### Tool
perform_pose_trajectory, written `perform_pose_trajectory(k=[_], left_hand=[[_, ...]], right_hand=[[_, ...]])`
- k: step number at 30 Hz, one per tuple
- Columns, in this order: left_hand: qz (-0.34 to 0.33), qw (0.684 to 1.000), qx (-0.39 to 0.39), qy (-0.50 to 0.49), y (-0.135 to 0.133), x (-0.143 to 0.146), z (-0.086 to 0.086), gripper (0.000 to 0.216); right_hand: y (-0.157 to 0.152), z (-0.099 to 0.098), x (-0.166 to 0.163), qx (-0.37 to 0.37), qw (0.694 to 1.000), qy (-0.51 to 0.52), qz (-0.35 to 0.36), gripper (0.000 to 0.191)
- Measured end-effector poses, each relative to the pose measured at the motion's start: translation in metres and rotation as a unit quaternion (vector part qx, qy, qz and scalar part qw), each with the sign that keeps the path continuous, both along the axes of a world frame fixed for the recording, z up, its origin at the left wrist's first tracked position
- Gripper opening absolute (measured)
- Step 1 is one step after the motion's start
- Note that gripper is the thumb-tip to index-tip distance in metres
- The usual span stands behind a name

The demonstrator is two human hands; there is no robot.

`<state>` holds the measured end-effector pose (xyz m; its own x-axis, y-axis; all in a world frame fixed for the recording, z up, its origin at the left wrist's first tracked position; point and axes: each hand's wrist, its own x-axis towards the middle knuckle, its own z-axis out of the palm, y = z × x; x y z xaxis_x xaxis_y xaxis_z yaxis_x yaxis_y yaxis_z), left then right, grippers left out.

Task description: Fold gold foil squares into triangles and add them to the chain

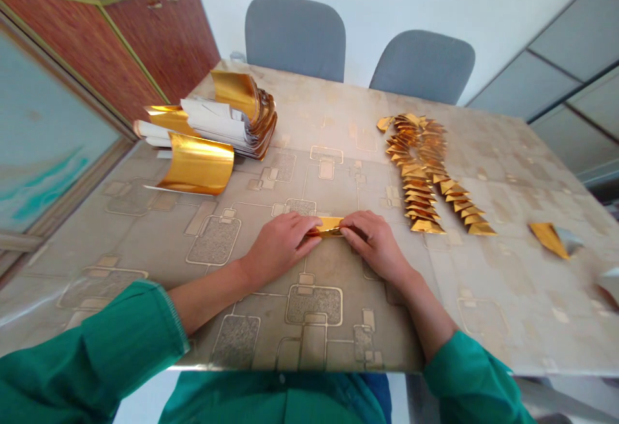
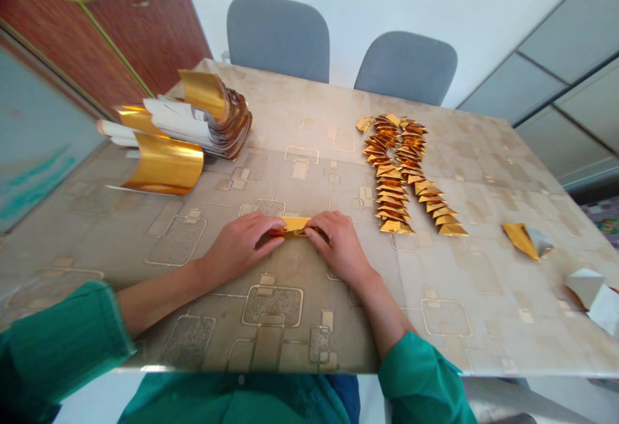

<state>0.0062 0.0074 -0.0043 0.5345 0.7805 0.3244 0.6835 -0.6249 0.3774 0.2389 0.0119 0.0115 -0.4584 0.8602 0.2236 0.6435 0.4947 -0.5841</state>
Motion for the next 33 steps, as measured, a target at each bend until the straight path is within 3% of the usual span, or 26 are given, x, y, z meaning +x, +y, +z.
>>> perform_pose_trajectory(k=[5, 13, 17, 21, 26, 33], left_hand=[[0.049, 0.998, -0.042, -0.026, 0.002, 0.001, -0.001, 0.028], [0.072, 0.997, 0.0, 0.03, 0.003, 0.001, 0.007, 0.033], [0.018, 0.994, 0.071, 0.083, -0.01, 0.007, 0.014, 0.037], [-0.045, 0.99, 0.056, 0.118, -0.027, 0.013, 0.005, 0.062], [-0.054, 0.988, 0.018, 0.145, -0.032, 0.011, -0.009, 0.076], [-0.054, 0.988, 0.01, 0.142, -0.032, 0.01, -0.009, 0.078]], right_hand=[[0.002, -0.008, -0.006, 0.011, 0.997, 0.004, -0.075, 0.016], [0.006, -0.017, -0.008, 0.03, 0.99, -0.066, -0.118, 0.016], [0.006, -0.017, -0.009, 0.04, 0.989, -0.077, -0.122, 0.016], [0.005, -0.015, -0.01, 0.037, 0.989, -0.076, -0.125, 0.017], [0.005, -0.014, -0.011, 0.023, 0.989, -0.061, -0.133, 0.016], [0.005, -0.016, -0.011, 0.027, 0.987, -0.065, -0.146, 0.01]])
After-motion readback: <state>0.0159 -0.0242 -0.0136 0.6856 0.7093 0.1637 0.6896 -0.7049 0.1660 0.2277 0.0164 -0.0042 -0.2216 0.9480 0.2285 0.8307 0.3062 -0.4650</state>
